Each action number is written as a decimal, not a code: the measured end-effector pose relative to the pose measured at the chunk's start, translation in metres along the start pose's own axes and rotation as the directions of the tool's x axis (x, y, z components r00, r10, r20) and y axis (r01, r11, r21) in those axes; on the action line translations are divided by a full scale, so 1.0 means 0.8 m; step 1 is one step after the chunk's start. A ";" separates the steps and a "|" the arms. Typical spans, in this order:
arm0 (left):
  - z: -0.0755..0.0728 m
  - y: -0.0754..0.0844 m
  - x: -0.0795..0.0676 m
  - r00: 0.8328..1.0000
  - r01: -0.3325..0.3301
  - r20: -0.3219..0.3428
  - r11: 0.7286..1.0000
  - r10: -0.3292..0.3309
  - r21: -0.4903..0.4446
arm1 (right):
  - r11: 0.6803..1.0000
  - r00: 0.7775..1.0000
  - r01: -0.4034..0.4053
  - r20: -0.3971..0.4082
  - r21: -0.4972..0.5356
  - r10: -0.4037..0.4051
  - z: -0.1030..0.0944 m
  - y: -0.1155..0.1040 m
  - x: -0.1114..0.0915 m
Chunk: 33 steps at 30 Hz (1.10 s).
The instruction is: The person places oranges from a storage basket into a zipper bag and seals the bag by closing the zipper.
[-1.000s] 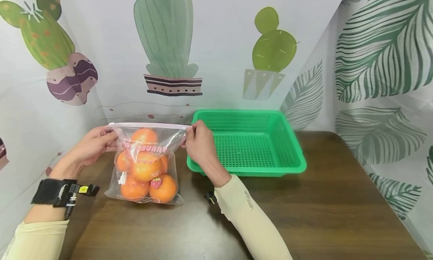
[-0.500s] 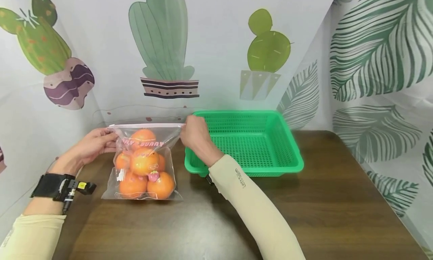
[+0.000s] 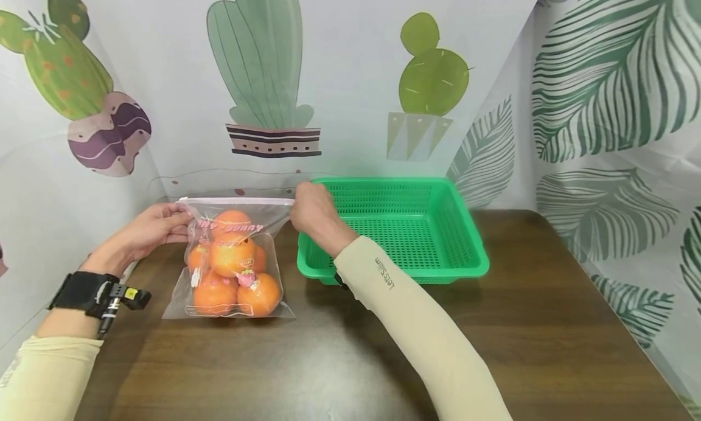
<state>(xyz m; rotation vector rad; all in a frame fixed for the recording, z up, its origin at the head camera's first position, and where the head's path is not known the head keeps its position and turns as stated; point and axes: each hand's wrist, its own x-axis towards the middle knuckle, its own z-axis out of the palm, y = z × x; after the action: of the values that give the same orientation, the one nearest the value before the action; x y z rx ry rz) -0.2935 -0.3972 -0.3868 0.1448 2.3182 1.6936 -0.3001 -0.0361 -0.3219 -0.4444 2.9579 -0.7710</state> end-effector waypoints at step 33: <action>-0.005 -0.002 0.026 0.991 0.124 0.034 0.989 -0.127 0.077 | 0.978 0.989 0.143 0.070 -0.152 -0.133 0.004 0.028 0.058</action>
<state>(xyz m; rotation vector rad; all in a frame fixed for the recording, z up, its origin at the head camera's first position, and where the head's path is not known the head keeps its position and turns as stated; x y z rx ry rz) -0.3144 -0.3963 -0.3901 0.0444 2.3111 1.5315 -0.3499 -0.0323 -0.3349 -0.6765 2.9680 -0.5273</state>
